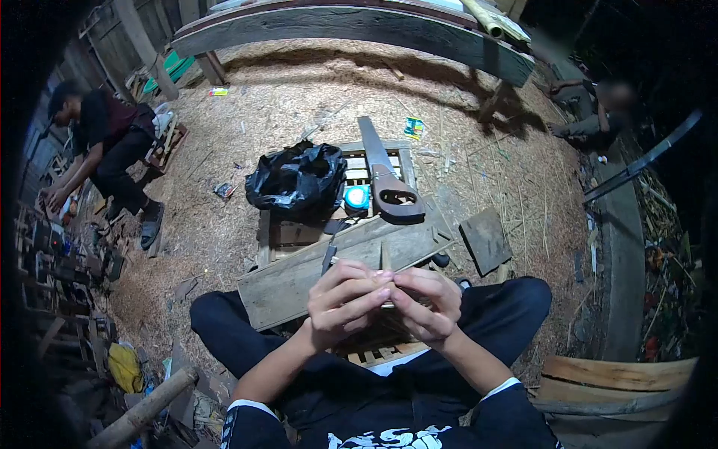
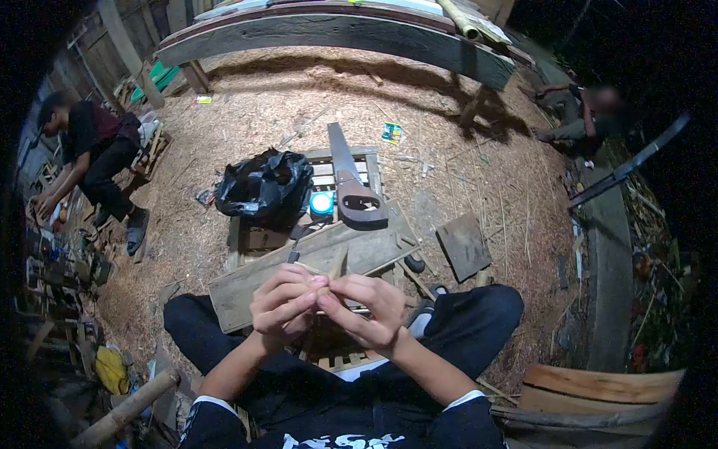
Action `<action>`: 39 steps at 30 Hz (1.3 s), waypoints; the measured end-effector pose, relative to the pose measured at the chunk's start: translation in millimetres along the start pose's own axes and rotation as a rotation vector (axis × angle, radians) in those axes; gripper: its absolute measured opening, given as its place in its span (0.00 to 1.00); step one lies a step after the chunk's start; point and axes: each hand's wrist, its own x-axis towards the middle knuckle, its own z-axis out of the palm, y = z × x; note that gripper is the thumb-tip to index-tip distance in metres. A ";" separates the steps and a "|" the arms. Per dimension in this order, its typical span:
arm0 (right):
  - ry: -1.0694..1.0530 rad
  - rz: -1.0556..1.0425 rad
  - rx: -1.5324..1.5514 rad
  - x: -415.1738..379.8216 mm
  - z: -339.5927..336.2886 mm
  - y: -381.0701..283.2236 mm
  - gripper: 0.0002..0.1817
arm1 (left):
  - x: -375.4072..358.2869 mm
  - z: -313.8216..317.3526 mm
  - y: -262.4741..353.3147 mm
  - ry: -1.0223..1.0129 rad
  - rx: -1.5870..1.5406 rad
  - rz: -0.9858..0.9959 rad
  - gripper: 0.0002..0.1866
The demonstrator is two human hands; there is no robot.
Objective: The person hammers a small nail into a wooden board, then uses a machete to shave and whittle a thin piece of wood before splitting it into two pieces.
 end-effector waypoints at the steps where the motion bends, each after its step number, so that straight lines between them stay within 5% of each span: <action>1: -0.013 0.005 -0.007 3.1 -0.9 -1.1 0.21 | -0.1 0.5 -1.8 0.004 0.019 0.019 0.17; 11: 0.089 0.185 -0.137 10.4 11.1 -5.2 0.30 | 14.9 17.3 -11.2 0.039 -0.017 -0.074 0.21; 20: 0.076 0.273 -0.228 8.8 -36.1 -5.9 0.27 | 32.8 51.9 -6.2 -0.007 0.039 -0.070 0.20; 29: 0.170 0.477 -0.326 1.5 -129.0 36.3 0.21 | 64.3 176.7 -17.3 0.000 -0.260 -0.233 0.22; 39: 0.195 0.853 -0.403 -94.1 -177.8 165.1 0.15 | 65.2 278.6 -123.3 -0.438 -0.175 -0.563 0.18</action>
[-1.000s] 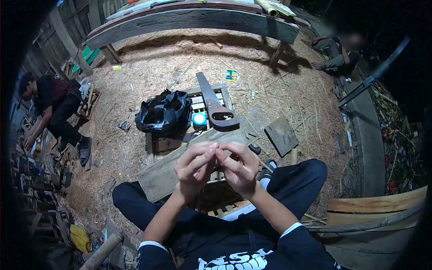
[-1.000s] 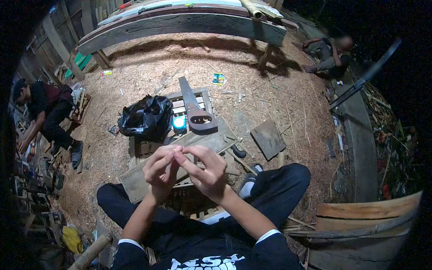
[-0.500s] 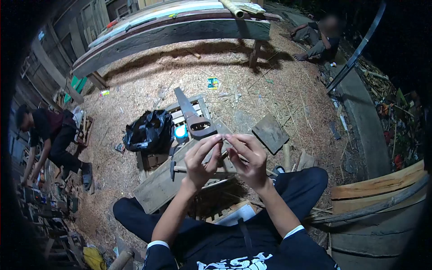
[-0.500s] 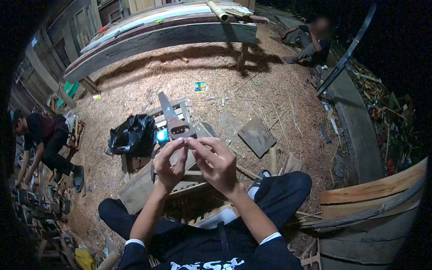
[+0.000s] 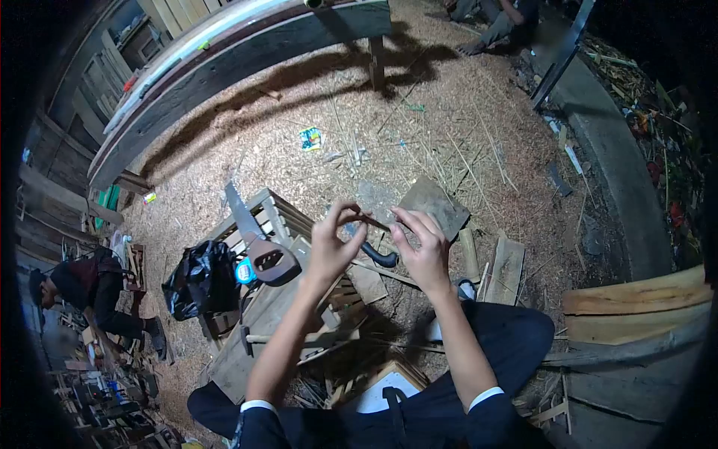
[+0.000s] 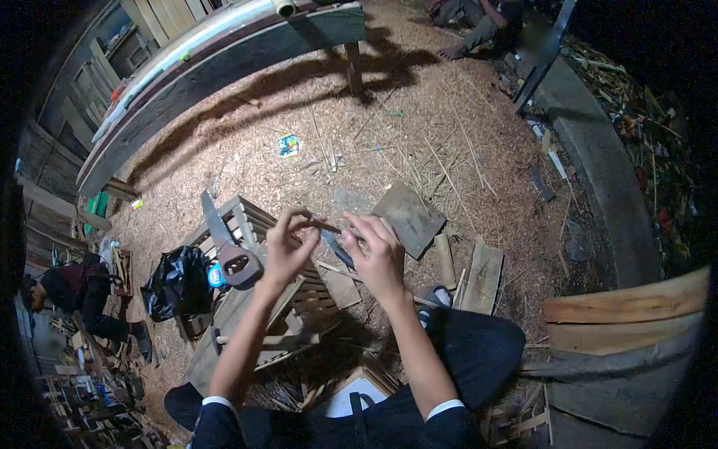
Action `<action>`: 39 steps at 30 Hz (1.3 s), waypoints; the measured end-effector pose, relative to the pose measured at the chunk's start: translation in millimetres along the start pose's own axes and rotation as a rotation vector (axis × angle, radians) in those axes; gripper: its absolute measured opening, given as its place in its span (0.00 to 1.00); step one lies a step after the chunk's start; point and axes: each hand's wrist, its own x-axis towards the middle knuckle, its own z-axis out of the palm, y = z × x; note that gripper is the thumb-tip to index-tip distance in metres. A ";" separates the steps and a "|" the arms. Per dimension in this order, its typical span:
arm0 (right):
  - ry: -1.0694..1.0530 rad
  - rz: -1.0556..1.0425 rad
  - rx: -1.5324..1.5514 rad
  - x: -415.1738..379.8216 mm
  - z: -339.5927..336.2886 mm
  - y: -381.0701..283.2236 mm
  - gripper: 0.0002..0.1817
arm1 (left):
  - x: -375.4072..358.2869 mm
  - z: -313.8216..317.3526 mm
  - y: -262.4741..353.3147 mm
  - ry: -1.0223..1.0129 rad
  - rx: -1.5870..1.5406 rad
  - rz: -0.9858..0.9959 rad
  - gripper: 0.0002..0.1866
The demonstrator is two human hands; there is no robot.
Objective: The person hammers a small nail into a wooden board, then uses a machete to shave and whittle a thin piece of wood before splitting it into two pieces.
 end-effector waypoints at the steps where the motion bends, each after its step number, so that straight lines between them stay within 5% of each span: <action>1: -0.011 0.013 -0.055 4.0 7.2 16.8 0.15 | 13.7 -2.0 -8.3 -0.043 0.019 -0.064 0.17; 8: -0.138 0.268 -0.136 -29.7 96.4 145.7 0.30 | 38.0 0.2 -96.0 -0.230 0.352 -0.153 0.20; 11: -0.342 0.372 -0.181 -68.2 145.7 189.8 0.37 | 32.5 -15.1 -85.9 -0.338 0.603 -0.057 0.27; 14: -0.493 0.408 -0.271 -104.1 192.1 222.6 0.42 | 29.4 -28.3 -86.8 -0.512 0.652 -0.168 0.26; 19: -0.692 0.518 -0.377 -141.8 239.7 250.0 0.46 | 21.7 -31.3 -96.4 -0.483 0.635 -0.166 0.23; 20: -0.621 0.390 -0.421 -148.8 243.2 253.3 0.46 | 21.9 -31.3 -98.1 -0.483 0.633 -0.186 0.23; 27: -0.782 0.549 -0.373 -133.8 246.5 258.2 0.48 | 23.0 -39.9 -76.3 -0.377 0.587 -0.141 0.23; 29: -0.593 0.374 -0.468 -136.3 236.2 247.3 0.42 | 15.3 -40.3 -63.8 -0.240 0.463 -0.194 0.23; 31: -0.743 0.657 -0.308 -109.2 207.2 208.6 0.34 | -0.9 -40.7 -57.5 -0.115 0.323 -0.209 0.19; 36: -0.367 0.629 0.037 -97.7 139.6 133.5 0.21 | -47.4 -49.9 -17.9 0.152 0.027 0.079 0.20; 39: -0.260 0.606 0.284 -90.2 116.9 82.6 0.22 | -83.3 -66.2 4.7 0.192 -0.073 0.185 0.21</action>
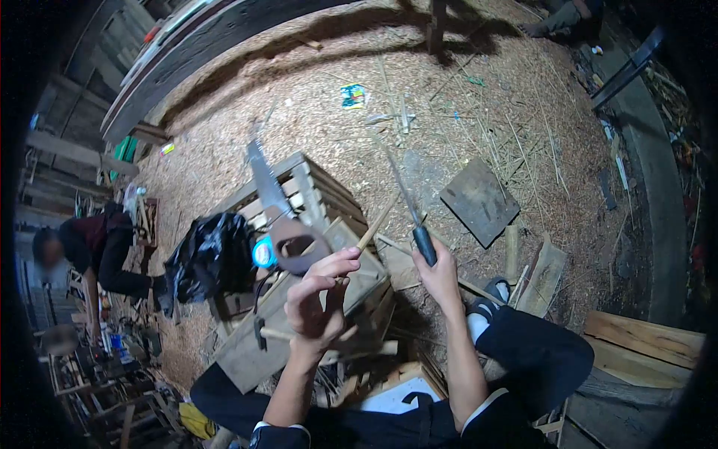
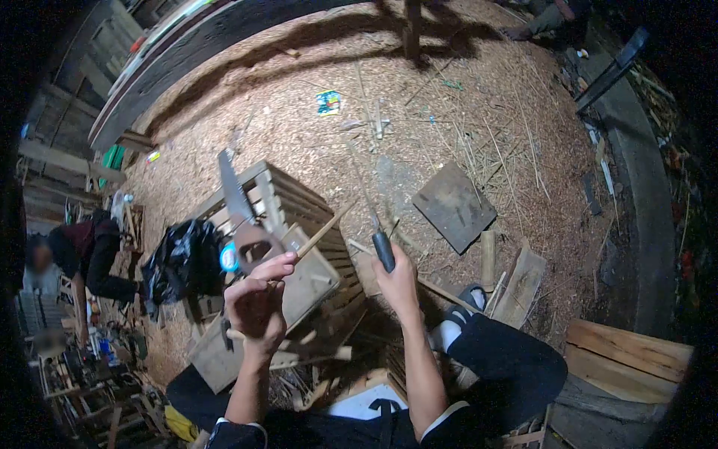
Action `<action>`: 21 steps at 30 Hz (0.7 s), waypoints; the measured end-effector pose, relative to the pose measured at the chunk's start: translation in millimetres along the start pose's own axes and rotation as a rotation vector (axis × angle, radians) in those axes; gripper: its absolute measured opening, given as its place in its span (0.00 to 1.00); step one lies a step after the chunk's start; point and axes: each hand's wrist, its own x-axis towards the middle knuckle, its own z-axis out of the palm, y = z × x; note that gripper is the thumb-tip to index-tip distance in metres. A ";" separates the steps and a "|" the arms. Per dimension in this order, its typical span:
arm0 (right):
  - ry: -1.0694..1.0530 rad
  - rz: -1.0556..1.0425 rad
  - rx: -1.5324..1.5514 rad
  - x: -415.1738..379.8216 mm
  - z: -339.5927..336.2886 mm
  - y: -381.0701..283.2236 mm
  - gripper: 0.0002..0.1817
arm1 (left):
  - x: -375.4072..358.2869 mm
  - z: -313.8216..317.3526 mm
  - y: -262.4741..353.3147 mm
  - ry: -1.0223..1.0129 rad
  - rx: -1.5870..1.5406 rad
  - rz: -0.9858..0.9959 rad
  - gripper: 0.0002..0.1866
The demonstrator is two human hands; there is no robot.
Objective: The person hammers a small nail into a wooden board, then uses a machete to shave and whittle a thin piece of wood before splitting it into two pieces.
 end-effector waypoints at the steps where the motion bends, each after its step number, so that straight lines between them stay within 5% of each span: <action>1: -0.074 0.120 -0.085 -8.7 -6.5 -36.4 0.26 | -4.2 -7.7 13.6 0.026 0.002 0.056 0.21; 6: 0.015 -0.100 -0.232 -81.6 1.6 -111.3 0.44 | -30.3 -45.5 81.8 0.243 -0.080 0.196 0.15; 8: -0.035 -0.358 -0.257 -106.8 -2.3 -132.9 0.52 | -45.9 -64.4 106.8 0.155 -0.062 0.180 0.13; 10: -0.157 -0.256 -0.337 -134.5 -9.0 -139.5 0.52 | -67.6 -82.2 111.8 -0.020 0.048 0.267 0.09; 12: -0.230 -0.444 -0.496 -153.9 -7.2 -128.6 0.48 | -95.8 -92.0 117.1 -0.116 0.250 0.255 0.12; 17: -0.109 -0.509 -0.671 -163.9 8.7 -109.1 0.31 | -172.7 -88.8 78.2 -0.174 0.371 0.310 0.06; 21: -0.041 -0.518 -0.701 -152.1 21.3 -106.8 0.30 | -209.1 -93.8 49.8 -0.121 0.415 0.259 0.10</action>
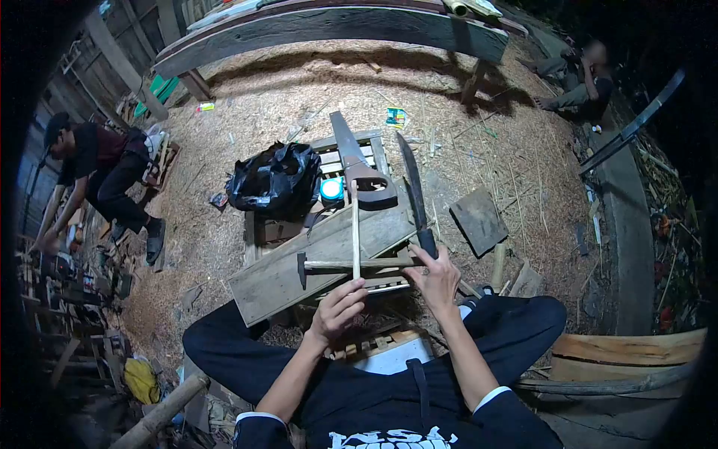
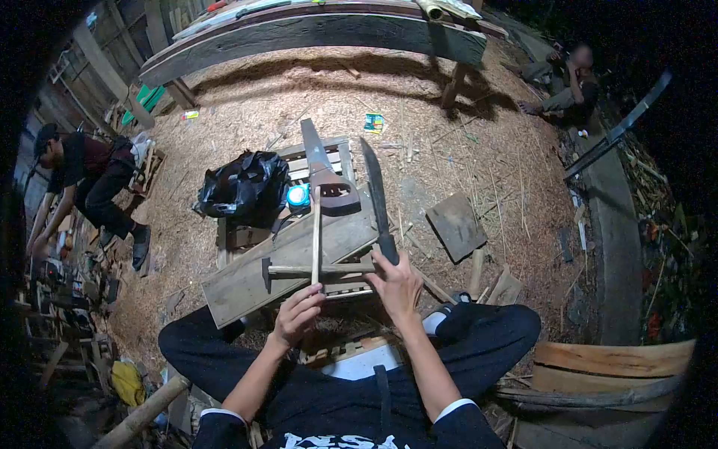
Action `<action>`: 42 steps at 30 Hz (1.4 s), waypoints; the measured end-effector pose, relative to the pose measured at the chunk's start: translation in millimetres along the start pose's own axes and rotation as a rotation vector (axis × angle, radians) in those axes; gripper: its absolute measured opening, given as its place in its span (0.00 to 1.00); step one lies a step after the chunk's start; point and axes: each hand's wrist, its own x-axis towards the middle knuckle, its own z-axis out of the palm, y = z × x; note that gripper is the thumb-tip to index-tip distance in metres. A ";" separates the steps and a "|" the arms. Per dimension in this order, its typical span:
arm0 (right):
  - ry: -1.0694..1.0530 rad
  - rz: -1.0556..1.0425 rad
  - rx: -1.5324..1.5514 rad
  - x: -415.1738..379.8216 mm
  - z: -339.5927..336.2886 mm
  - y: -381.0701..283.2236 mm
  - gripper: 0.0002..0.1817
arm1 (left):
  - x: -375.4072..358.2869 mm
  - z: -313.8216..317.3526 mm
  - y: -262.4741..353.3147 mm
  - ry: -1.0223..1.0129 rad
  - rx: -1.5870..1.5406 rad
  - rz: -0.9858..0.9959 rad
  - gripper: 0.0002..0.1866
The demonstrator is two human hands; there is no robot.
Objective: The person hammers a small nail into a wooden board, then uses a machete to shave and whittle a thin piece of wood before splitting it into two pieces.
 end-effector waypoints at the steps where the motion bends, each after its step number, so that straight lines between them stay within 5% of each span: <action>1: -0.005 -0.009 -0.002 6.0 1.3 -0.6 0.30 | -4.8 1.7 -4.5 0.008 0.004 -0.005 0.10; 23: 0.029 -0.144 -0.014 55.8 41.6 -1.8 0.26 | 4.2 10.5 -49.6 0.110 0.193 -0.277 0.14; 26: -0.037 -0.077 0.030 56.1 46.3 -1.2 0.32 | 9.7 9.0 -49.3 0.189 0.217 -0.252 0.17; 33: -0.060 0.057 0.296 48.5 7.4 -18.3 0.35 | 57.2 -0.6 -7.1 0.509 -0.140 -0.241 0.15; 35: -0.053 0.049 0.291 44.0 -7.2 -21.4 0.31 | 77.9 -8.2 14.0 0.506 -0.175 -0.249 0.15; 38: 0.294 0.003 0.443 32.2 -25.7 -25.2 0.31 | 110.9 -13.7 42.8 0.397 -0.054 -0.145 0.16; 42: 0.256 0.176 0.701 11.4 -73.3 -28.2 0.32 | 155.2 18.1 66.1 0.315 -0.217 -0.155 0.15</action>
